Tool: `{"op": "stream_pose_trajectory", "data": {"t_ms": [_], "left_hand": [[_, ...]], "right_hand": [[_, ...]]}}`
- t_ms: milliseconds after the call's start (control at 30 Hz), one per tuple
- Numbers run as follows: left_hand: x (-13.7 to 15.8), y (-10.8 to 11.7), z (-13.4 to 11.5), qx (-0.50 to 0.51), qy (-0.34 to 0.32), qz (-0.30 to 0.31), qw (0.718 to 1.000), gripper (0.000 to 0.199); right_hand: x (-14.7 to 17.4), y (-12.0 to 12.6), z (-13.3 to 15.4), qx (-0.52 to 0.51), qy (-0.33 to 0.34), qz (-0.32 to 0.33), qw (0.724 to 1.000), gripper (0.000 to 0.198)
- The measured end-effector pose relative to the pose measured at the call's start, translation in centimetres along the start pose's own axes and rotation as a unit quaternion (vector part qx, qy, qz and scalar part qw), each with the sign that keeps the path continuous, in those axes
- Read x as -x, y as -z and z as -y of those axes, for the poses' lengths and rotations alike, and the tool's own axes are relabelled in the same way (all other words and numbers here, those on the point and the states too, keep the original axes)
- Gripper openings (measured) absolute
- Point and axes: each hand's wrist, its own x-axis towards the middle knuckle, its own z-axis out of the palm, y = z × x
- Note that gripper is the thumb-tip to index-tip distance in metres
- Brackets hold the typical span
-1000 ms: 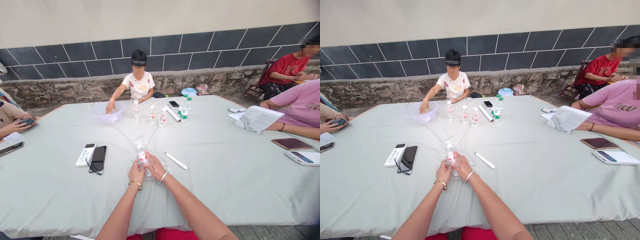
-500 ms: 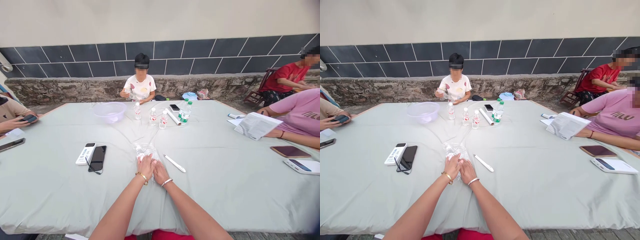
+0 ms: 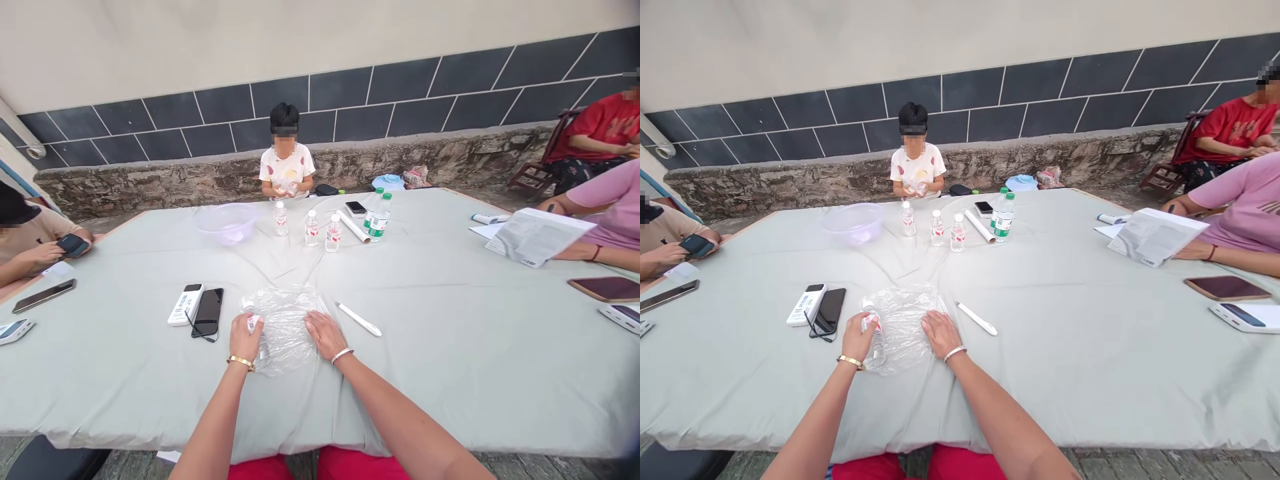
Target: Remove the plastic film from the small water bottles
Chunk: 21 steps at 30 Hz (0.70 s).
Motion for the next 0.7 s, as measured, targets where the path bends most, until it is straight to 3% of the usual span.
{"op": "stream_pose_trajectory", "data": {"t_ms": [133, 300, 433, 567, 700], "left_hand": [[1.0, -1.3, 1.5, -0.013, 0.021, 0.01, 1.0, 0.051], [1.0, 0.0, 4.9, 0.069, 0.11, 0.011, 0.992, 0.056], [0.9, 0.5, 5.9, 0.128, 0.145, 0.024, 0.981, 0.056], [0.9, 0.4, 5.8, 0.109, 0.149, 0.027, 0.983, 0.052], [0.9, 0.3, 5.9, 0.098, 0.126, 0.021, 0.987, 0.044]], "right_hand": [[-0.1, -0.2, 0.1, 0.009, -0.002, 0.005, 1.0, 0.054], [-0.1, -0.2, -0.2, -0.013, 0.002, -0.017, 1.0, 0.052], [-0.3, 1.0, 0.1, -0.017, 0.028, -0.074, 0.997, 0.044], [-1.1, 1.9, 3.9, 0.021, 0.06, -0.109, 0.992, 0.03], [-2.0, -0.2, 9.9, -0.01, 0.051, -0.024, 0.998, 0.033]]}}
